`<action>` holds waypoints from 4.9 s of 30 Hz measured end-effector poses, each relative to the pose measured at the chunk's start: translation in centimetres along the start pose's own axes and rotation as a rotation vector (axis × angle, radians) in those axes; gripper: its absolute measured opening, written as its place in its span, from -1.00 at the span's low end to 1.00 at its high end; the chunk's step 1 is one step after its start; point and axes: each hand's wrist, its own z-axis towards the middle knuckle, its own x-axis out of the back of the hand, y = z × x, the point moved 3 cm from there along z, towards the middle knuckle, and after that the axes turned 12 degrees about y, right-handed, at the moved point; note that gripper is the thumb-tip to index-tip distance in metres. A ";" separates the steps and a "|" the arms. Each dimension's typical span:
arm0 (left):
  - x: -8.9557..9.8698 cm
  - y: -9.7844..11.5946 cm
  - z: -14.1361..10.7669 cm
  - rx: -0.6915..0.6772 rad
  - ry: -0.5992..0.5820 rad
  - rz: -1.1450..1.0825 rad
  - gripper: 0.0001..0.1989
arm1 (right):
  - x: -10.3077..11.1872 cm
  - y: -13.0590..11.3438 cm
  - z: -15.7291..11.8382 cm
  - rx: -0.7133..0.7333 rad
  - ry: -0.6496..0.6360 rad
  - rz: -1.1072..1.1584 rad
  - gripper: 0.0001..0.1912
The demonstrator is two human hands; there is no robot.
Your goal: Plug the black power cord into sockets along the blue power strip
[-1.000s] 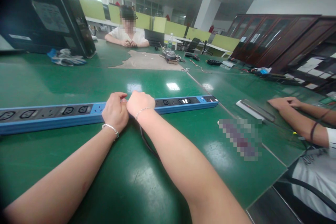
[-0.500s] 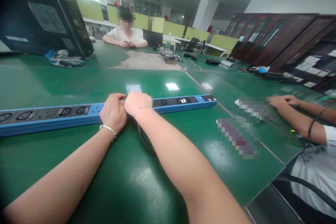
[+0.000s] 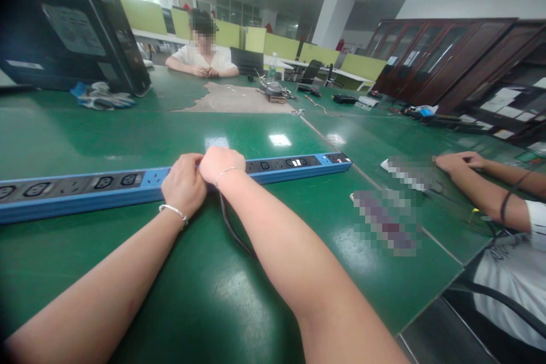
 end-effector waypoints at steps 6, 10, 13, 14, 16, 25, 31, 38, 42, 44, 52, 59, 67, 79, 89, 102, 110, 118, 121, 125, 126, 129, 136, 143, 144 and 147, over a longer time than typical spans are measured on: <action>-0.1 0.2 -0.1 -0.033 -0.061 0.053 -0.71 | -0.4 0.6 -0.1 -0.059 0.005 0.049 -0.70; -0.1 0.4 0.0 -0.016 -0.066 0.087 -0.69 | -1.1 1.8 0.3 -0.045 -0.026 0.125 -0.66; -0.1 0.5 0.1 -0.036 -0.088 0.106 -0.69 | -1.5 3.6 0.1 0.002 -0.019 0.184 -0.47; -0.1 0.5 0.1 -0.049 -0.097 0.109 -0.68 | -1.5 4.4 -0.1 0.003 0.034 0.177 -0.44; -0.1 0.5 0.1 -0.066 -0.111 0.110 -0.67 | -1.4 6.3 -0.9 -0.032 0.158 0.120 -0.47; 0.9 1.3 1.1 0.051 -0.277 0.075 -0.58 | -2.5 9.6 -3.6 0.105 0.401 0.069 -0.64; 1.3 3.9 2.0 0.219 -0.471 0.246 -0.53 | -2.7 9.5 -3.4 0.091 0.419 0.114 -0.65; -0.3 5.2 4.3 0.065 -0.585 0.517 -0.67 | -3.0 9.7 -3.3 0.072 0.444 0.163 -0.65; -0.7 5.2 4.6 0.038 -0.607 0.528 -0.71 | -3.0 9.6 -3.3 0.063 0.428 0.166 -0.65; -0.5 5.3 4.1 0.055 -0.576 0.543 -0.69 | -2.9 9.6 -3.3 0.060 0.418 0.160 -0.65; -0.4 5.6 3.8 0.082 -0.550 0.577 -0.66 | -3.0 9.6 -3.2 0.053 0.404 0.147 -0.64; -0.8 5.4 4.1 0.062 -0.583 0.576 -0.67 | -2.9 9.6 -3.2 0.057 0.436 0.172 -0.65; -1.0 5.2 4.5 0.042 -0.634 0.568 -0.66 | -3.1 9.6 -3.1 0.051 0.425 0.159 -0.65; -0.8 5.9 3.6 -0.005 -0.578 0.615 -0.65 | -3.1 9.6 -3.1 0.044 0.458 0.177 -0.66; -0.5 6.0 2.8 0.014 -0.549 0.637 -0.63 | -3.2 9.7 -3.1 0.043 0.478 0.185 -0.67; -1.1 5.9 3.9 -0.004 -0.663 0.645 -0.66 | -3.4 9.6 -2.9 0.045 0.472 0.149 -0.67; -0.9 6.4 3.1 -0.016 -0.606 0.630 -0.68 | -3.4 9.7 -2.9 0.050 0.486 0.160 -0.68; -0.9 5.4 3.8 0.018 -0.641 0.600 -0.64 | -3.6 9.7 -2.8 0.039 0.508 0.176 -0.68; -0.9 5.1 3.9 0.038 -0.640 0.584 -0.65 | -3.6 9.7 -2.8 0.040 0.511 0.180 -0.68; -0.7 5.0 3.9 0.076 -0.616 0.595 -0.63 | -3.6 9.7 -2.8 0.046 0.509 0.182 -0.68; -0.7 5.0 3.9 0.079 -0.611 0.601 -0.63 | -3.6 9.7 -2.8 0.047 0.511 0.181 -0.68; -0.5 5.2 3.8 0.084 -0.601 0.610 -0.62 | -3.7 9.7 -2.8 0.052 0.517 0.177 -0.67; -0.3 5.1 3.5 0.119 -0.554 0.574 -0.62 | -3.7 9.7 -2.8 0.037 0.512 0.185 -0.68; -0.2 5.4 3.4 0.144 -0.516 0.556 -0.62 | -3.6 9.6 -2.8 0.027 0.510 0.176 -0.67; -0.1 5.5 3.4 0.142 -0.518 0.566 -0.62 | -3.6 9.6 -2.8 0.023 0.511 0.179 -0.67; 0.0 5.8 3.4 0.134 -0.522 0.593 -0.62 | -3.6 9.6 -2.8 0.010 0.503 0.186 -0.68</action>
